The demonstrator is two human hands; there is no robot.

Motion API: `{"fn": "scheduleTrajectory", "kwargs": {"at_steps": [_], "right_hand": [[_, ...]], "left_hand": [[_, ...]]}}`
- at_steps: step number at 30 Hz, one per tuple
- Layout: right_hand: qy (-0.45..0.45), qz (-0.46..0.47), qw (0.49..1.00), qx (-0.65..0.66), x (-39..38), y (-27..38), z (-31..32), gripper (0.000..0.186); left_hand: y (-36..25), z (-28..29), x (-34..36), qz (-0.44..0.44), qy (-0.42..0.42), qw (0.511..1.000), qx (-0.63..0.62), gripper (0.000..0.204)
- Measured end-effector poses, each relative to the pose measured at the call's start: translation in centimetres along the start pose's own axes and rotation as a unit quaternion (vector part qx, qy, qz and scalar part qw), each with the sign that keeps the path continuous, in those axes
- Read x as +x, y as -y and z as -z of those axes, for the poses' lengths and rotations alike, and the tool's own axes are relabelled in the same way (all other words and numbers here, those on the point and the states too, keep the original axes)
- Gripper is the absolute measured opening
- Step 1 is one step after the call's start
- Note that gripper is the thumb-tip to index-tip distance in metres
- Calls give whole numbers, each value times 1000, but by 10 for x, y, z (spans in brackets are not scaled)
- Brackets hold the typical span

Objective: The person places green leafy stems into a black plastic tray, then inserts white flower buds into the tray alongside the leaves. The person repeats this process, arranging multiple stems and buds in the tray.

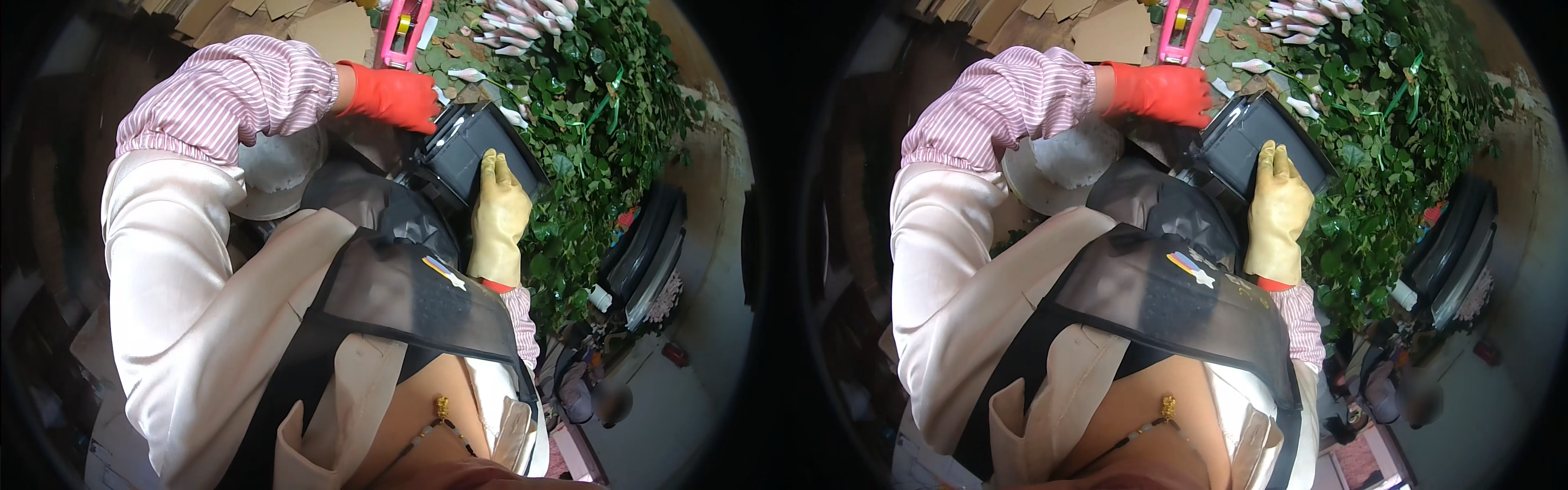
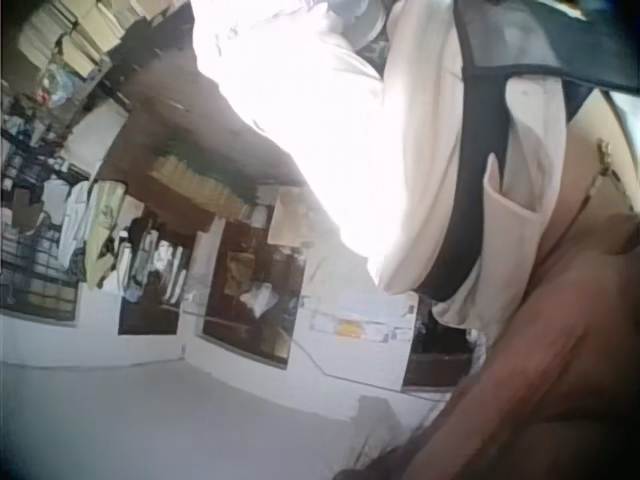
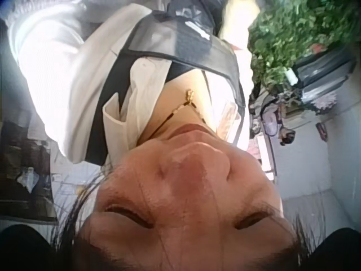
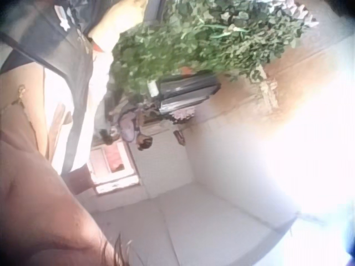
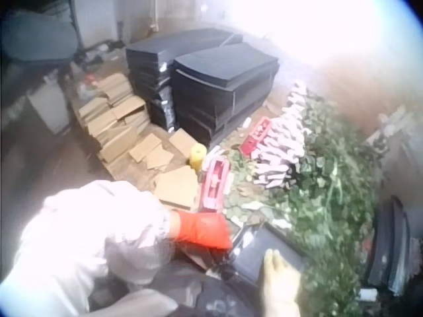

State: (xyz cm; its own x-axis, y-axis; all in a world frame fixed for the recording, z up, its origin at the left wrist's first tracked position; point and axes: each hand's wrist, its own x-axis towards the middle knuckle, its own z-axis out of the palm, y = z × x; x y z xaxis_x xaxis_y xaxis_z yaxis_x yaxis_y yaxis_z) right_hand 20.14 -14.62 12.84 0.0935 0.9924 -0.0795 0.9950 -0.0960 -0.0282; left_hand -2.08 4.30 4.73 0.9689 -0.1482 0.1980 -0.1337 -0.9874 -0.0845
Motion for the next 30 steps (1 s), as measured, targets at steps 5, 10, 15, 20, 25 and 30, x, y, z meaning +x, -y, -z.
{"fn": "scheduleTrajectory", "kwargs": {"at_steps": [5, 10, 15, 20, 25, 30], "right_hand": [[-37, 44, 998, -35, -5, -3, -8, 43], [-49, 65, 995, -61, -7, -7, -11, 44], [-71, 73, 993, -64, -6, -6, -13, 40], [-99, 79, 992, 16, -5, -9, -2, 36], [-128, -14, 944, 303, -18, -8, 44, 38], [-26, 12, 871, 491, -22, 30, 50, 122]], "left_hand": [[46, -17, 23, 137, 143, 976, 86, 17], [76, -35, 47, 115, 56, 981, 146, 13], [84, -36, 48, 172, 125, 976, -52, 16], [60, -36, 31, 266, 35, 957, -111, 17], [29, 4, 19, 317, 94, 940, 76, 33], [-17, 66, 32, 386, -119, 829, -386, 83]]}}
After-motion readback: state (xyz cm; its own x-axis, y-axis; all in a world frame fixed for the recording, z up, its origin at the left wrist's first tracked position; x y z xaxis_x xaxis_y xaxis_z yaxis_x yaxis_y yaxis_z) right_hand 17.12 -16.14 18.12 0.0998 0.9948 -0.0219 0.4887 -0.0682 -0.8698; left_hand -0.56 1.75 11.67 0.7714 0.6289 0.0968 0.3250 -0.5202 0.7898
